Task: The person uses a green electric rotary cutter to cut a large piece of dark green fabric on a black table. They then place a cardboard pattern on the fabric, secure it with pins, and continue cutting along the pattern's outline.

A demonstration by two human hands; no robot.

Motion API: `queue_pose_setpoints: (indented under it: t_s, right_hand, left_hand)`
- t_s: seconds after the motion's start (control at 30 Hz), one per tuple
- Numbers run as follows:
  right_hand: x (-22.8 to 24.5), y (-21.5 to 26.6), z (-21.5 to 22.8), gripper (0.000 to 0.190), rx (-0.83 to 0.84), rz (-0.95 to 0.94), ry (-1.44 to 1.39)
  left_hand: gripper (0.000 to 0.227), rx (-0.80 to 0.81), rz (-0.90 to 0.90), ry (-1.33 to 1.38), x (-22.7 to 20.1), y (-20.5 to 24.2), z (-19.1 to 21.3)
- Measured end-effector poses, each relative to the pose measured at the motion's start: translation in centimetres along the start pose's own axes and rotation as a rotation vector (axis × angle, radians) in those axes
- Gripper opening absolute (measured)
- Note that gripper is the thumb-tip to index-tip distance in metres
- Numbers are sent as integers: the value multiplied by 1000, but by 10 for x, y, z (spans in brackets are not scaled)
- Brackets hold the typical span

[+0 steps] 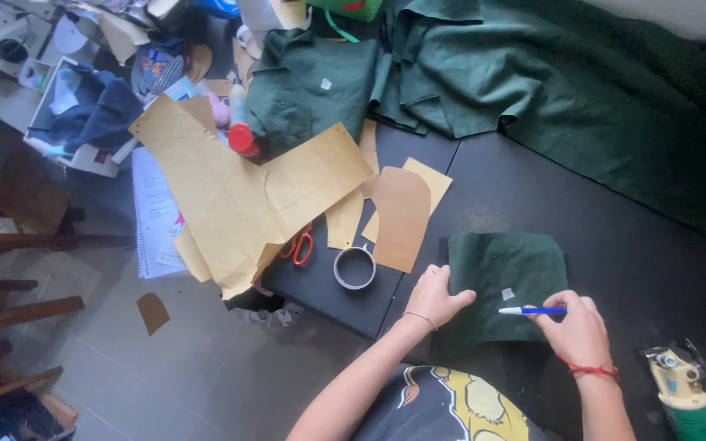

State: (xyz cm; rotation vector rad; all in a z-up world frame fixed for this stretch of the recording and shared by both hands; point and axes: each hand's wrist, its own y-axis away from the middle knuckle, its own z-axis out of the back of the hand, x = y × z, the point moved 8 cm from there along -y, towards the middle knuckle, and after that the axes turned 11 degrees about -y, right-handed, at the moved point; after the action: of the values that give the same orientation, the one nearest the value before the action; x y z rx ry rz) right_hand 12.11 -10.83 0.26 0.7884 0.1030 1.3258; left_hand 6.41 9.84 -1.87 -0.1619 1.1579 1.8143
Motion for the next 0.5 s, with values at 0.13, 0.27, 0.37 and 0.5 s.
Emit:
queue_pose_setpoints:
  t_s: [0.13,0.27,0.37,0.5]
  right_hand:
    - [-52,-1,6,34,19,-154,-22]
    - [-79,4,18,29,-56,-222,38]
    - [-90,-4,18,40,-116,-196,115]
    - [-78,-6,23,38,-92,-212,139]
  left_hand:
    - [36,3,27,300,-11,7,17]
    - [51,-565,-199,213,-2,-12,58]
    - [40,-820,-206,-98,-3,-53,106]
    - [45,-1122,-11,-174,17,-120,191]
